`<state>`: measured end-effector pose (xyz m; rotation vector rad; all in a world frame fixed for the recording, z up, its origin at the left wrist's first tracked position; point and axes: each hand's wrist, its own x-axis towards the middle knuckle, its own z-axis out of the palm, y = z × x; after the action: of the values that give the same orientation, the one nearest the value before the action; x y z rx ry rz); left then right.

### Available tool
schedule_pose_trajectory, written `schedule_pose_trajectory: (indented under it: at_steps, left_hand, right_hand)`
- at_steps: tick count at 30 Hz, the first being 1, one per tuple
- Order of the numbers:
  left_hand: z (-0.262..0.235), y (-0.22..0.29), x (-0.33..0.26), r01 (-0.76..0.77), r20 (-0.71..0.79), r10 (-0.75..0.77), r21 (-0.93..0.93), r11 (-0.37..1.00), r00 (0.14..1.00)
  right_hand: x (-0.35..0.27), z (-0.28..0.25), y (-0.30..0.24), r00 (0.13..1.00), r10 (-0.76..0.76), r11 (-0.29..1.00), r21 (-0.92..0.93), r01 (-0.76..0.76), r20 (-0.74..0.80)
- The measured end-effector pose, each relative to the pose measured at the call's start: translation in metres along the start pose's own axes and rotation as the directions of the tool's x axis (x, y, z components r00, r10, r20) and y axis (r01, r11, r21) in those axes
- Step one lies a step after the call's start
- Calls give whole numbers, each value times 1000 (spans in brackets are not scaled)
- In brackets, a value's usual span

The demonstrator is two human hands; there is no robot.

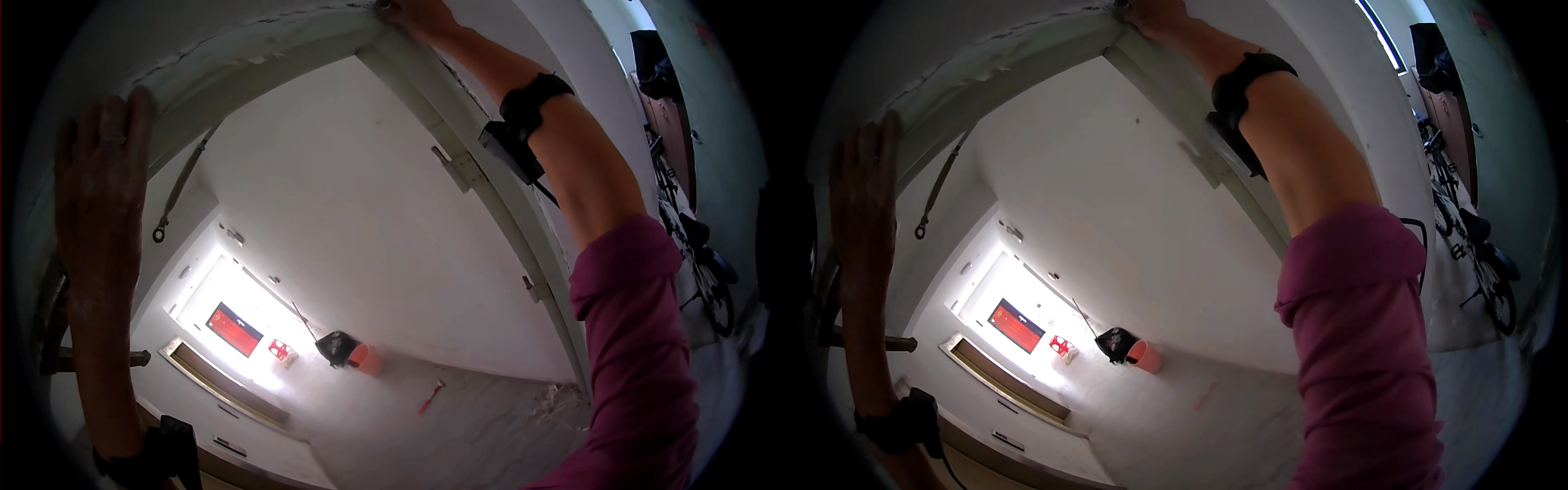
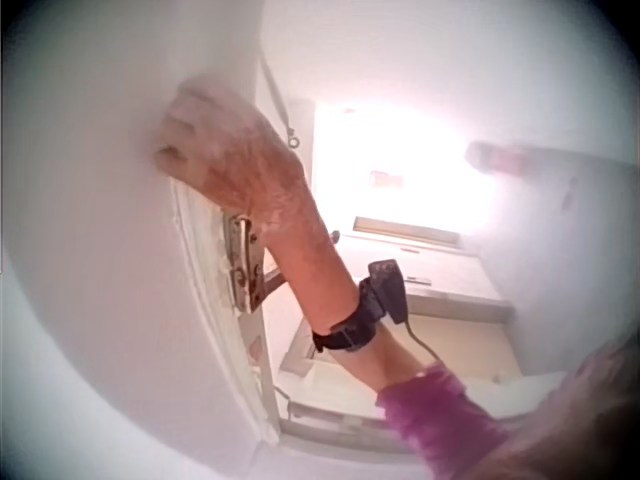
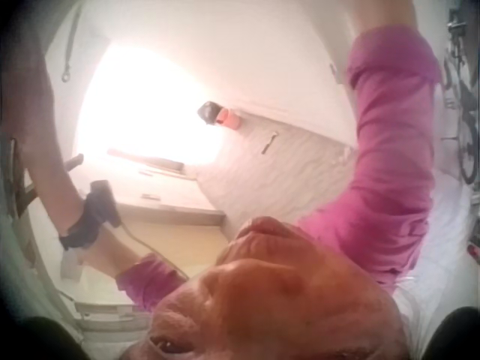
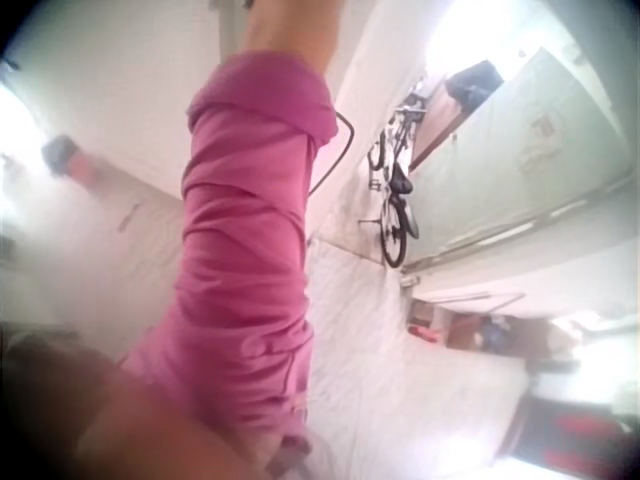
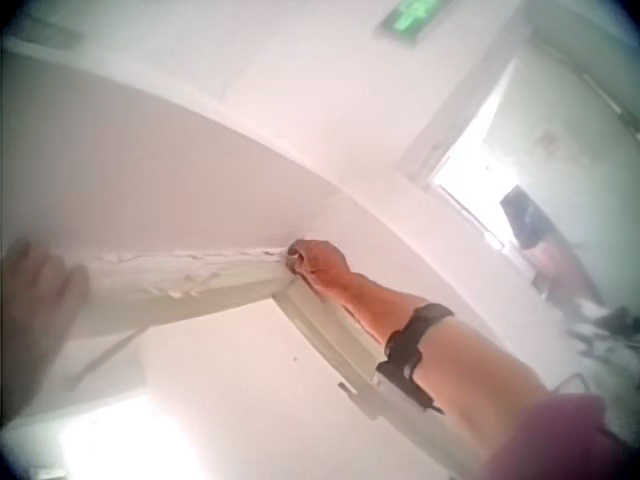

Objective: Repairing or peeling a strip of material from the top part of a door frame in a hallway.

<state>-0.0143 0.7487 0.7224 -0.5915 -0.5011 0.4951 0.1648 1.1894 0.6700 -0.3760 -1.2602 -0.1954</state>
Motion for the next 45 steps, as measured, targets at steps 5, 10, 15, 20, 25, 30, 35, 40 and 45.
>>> schedule_pose_trajectory:
  at_steps: [5, 10, 15, 20, 25, 30, 35, 40, 45]
  left_hand:
    - [-9, -12, -5, 16, 24, -16, 11, 1000, 1000]
    - [-5, -11, -7, -6, 13, 6, 16, 1000, 1000]
    - [2, -15, -12, -3, 58, 4, -20, 1000, 998]
    - [5, -15, -13, 0, 22, 0, -17, 1000, 1000]
    - [1, -20, -15, -24, 52, 23, 10, 1000, 998]
    - [2, -20, -14, -26, 30, 25, 17, 1000, 999]
    - [2, -22, -18, -20, 39, 19, 10, 1000, 999]
    - [-3, -17, -14, -10, 51, 9, 7, 1000, 999]
    - [1, -20, -15, -13, 49, 13, -1, 1000, 999]
  right_hand:
    - [24, 18, -10, 990, 133, 988, -83, -129, 54]
    - [5, 12, 1, 995, 83, 993, 89, -78, -58]
    - [17, 6, -13, 993, -61, 997, -48, 66, 101]
    - [25, 13, -6, 997, 4, 992, -127, 5, 73]
    - [32, 32, -4, 987, 92, 974, -216, -62, 131]
    - [26, 49, 5, 944, 277, 949, -102, -298, -182]
    - [14, 43, -12, 926, 344, 936, -28, -352, -156]
    - [3, 9, -20, 976, 195, 972, 153, -178, -98]
    - [30, 22, -14, 988, 133, 967, -209, -146, -72]
